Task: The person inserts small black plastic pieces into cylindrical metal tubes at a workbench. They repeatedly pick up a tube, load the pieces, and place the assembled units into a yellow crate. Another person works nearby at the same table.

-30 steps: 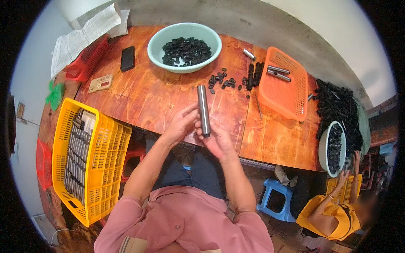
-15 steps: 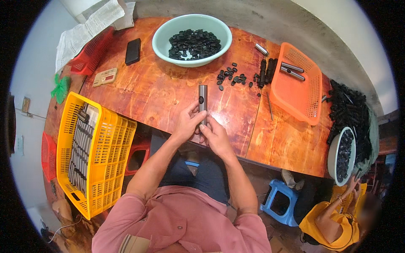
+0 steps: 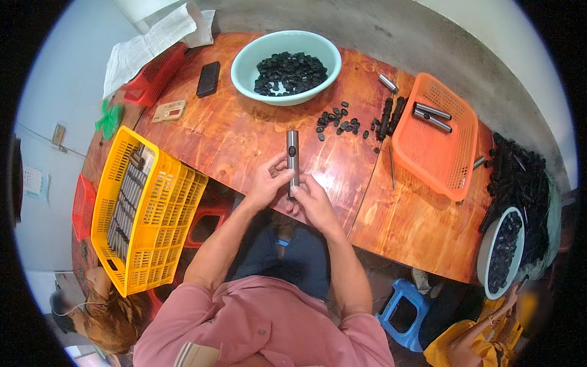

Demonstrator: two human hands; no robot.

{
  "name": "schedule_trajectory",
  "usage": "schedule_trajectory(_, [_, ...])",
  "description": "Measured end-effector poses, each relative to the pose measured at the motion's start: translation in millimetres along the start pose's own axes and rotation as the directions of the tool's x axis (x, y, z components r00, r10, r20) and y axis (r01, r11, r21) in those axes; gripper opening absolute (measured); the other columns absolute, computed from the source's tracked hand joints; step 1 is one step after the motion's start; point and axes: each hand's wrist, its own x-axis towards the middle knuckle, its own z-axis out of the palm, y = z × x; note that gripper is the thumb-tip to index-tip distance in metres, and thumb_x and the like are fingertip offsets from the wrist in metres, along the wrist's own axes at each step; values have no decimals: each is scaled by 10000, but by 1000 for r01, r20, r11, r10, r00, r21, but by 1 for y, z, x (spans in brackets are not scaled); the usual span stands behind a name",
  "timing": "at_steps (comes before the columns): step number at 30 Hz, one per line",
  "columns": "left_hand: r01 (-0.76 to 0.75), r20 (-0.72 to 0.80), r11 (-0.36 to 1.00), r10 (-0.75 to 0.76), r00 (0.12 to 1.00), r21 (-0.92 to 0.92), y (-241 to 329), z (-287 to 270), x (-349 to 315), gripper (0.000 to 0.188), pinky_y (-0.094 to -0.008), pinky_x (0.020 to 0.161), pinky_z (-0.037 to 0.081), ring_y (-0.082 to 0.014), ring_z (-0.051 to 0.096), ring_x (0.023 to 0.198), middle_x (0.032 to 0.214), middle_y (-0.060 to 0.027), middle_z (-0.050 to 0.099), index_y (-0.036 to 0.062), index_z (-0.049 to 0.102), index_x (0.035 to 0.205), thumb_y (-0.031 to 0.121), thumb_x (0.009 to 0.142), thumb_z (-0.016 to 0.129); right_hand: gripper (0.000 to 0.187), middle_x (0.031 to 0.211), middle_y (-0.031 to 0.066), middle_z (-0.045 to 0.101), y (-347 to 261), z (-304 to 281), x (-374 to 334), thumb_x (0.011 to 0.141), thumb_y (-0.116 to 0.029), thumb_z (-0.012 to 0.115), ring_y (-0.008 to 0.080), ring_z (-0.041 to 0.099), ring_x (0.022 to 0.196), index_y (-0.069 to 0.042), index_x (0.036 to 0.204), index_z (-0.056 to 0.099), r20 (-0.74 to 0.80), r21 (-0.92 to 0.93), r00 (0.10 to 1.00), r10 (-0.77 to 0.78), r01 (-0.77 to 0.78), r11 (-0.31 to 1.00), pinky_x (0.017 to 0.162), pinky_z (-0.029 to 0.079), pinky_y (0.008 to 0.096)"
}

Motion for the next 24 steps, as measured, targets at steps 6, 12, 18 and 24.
schedule_trajectory(6, [15, 36, 1000, -15, 999, -16, -5, -1, 1, 580, -310, 886, 554, -176, 675, 1049, 1195, -130, 671, -32, 409, 1494, 73, 979, 654, 326, 924, 84, 655, -2, -6, -4, 1045, -180, 550, 154, 670, 715, 27, 1296, 521, 10, -10, 1000, 3, -3, 1000, 574, 523, 248])
schedule_trajectory(12, [-8, 45, 1000, 8, 999, 0, -2, -1, 1, 593, -287, 777, 555, -125, 647, 929, 1050, -63, 660, -20, 403, 1511, 59, 979, 652, 325, 900, 80, 665, 0, 0, -6, 1044, -192, 561, 143, 670, 681, 26, 1285, 540, -25, -27, 999, -47, 46, 999, 566, 521, 237])
schedule_trajectory(18, [19, 76, 997, -13, 997, -79, -4, -9, 5, 454, -339, 846, 567, -193, 684, 968, 1151, -137, 680, -15, 480, 1433, 176, 1037, 592, 274, 861, 35, 649, 6, 8, -7, 1031, -163, 579, 101, 650, 658, 0, 1251, 570, -87, -113, 992, -90, 80, 990, 546, 490, 214])
schedule_trajectory(24, [48, 56, 982, -38, 998, -181, -6, -10, 9, 320, -373, 857, 575, -219, 692, 949, 1086, -148, 681, 6, 565, 1248, 270, 1067, 545, 254, 819, 8, 647, 0, 22, -12, 1013, -175, 608, 75, 629, 635, -16, 1212, 614, -164, -281, 983, -82, 33, 959, 516, 458, 217])
